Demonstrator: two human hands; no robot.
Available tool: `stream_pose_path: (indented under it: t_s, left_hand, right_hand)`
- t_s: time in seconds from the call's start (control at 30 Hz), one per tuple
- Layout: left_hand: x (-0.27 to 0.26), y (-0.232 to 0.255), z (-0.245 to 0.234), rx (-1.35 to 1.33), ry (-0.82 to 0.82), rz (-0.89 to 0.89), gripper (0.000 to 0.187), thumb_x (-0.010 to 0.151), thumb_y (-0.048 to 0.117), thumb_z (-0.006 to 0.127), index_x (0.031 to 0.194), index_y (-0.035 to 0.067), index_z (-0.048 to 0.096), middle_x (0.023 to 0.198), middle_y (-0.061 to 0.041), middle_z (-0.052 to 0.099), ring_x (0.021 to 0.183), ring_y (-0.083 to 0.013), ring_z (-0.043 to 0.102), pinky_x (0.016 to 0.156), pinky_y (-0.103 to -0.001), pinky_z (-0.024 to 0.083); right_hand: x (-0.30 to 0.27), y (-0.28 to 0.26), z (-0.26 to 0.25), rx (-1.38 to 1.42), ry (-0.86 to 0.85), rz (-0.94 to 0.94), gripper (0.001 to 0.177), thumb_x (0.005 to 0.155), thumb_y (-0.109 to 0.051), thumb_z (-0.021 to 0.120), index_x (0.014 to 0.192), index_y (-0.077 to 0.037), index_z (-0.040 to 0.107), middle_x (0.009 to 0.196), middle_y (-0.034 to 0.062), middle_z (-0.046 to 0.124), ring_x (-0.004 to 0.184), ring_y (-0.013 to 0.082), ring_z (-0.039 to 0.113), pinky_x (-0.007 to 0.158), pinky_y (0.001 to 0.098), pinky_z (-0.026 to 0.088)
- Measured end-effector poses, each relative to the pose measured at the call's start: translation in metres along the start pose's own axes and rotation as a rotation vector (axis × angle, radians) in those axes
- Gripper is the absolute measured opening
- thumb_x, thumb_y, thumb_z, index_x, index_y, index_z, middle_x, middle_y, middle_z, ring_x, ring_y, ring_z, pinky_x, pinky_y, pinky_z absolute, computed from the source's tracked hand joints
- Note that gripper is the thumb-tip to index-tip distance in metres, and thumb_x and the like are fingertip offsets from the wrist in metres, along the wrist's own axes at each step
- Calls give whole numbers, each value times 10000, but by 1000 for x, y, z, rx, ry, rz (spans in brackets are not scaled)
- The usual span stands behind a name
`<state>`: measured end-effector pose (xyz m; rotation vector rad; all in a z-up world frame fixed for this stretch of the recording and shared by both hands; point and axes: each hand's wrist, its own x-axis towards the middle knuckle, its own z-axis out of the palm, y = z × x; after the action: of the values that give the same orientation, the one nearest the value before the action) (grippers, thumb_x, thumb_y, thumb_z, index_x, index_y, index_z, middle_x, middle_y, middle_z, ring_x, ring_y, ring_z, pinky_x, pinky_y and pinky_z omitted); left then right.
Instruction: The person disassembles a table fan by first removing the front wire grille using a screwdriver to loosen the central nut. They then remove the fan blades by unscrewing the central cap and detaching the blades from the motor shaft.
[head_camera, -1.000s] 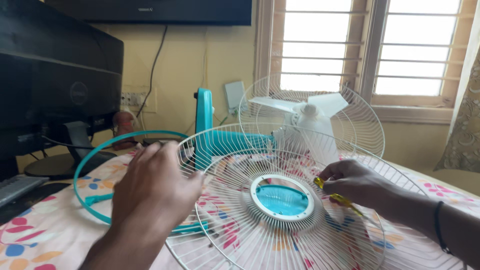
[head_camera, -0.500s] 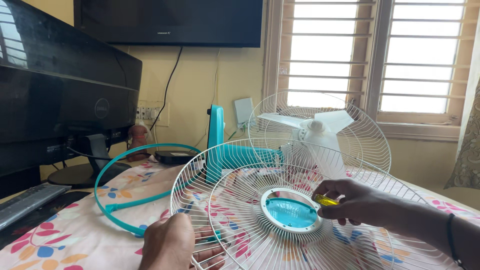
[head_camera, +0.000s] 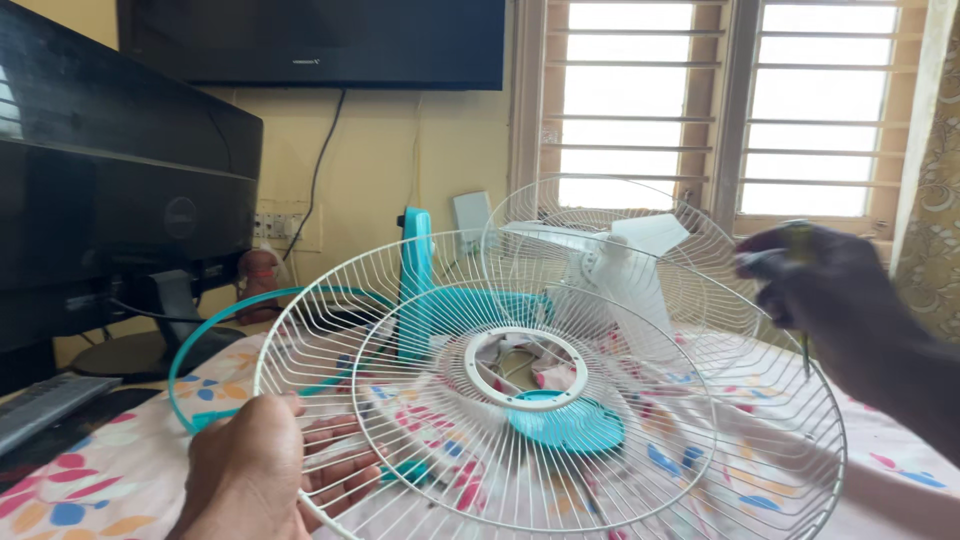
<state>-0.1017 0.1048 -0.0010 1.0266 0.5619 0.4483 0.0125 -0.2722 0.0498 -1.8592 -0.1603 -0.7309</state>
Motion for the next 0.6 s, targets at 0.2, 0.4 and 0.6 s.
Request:
stream_pose_path:
  t_s: [0.2, 0.4, 0.6]
  left_hand:
    - [-9, 28, -29, 130, 82, 86, 343, 1064, 157, 428, 1306, -38, 573, 1069, -277, 728, 782, -369, 739, 647, -474, 644]
    - [1, 46, -58, 247, 180, 93, 344, 1110, 232, 410, 1303, -28, 526, 1090, -279, 702, 789, -378, 721, 693, -507, 636]
    - [31, 62, -95, 307, 120, -36, 489, 1120, 322, 308, 1276, -45, 591, 1134, -261, 718, 938, -387, 721, 805, -557, 609]
  right_hand:
    - [5, 44, 21, 86, -149, 169, 257, 950, -155, 692, 1145, 11, 714, 834, 124, 663, 628, 159, 539, 572, 303, 478]
    - [9, 90, 44, 96, -368, 263, 252, 945, -153, 682, 1110, 36, 701, 822, 134, 660, 620, 174, 566, 553, 313, 488]
    - [13, 118, 58, 94, -550, 323, 253, 940, -152, 672, 1075, 60, 689, 809, 145, 656, 612, 190, 592, 534, 324, 499]
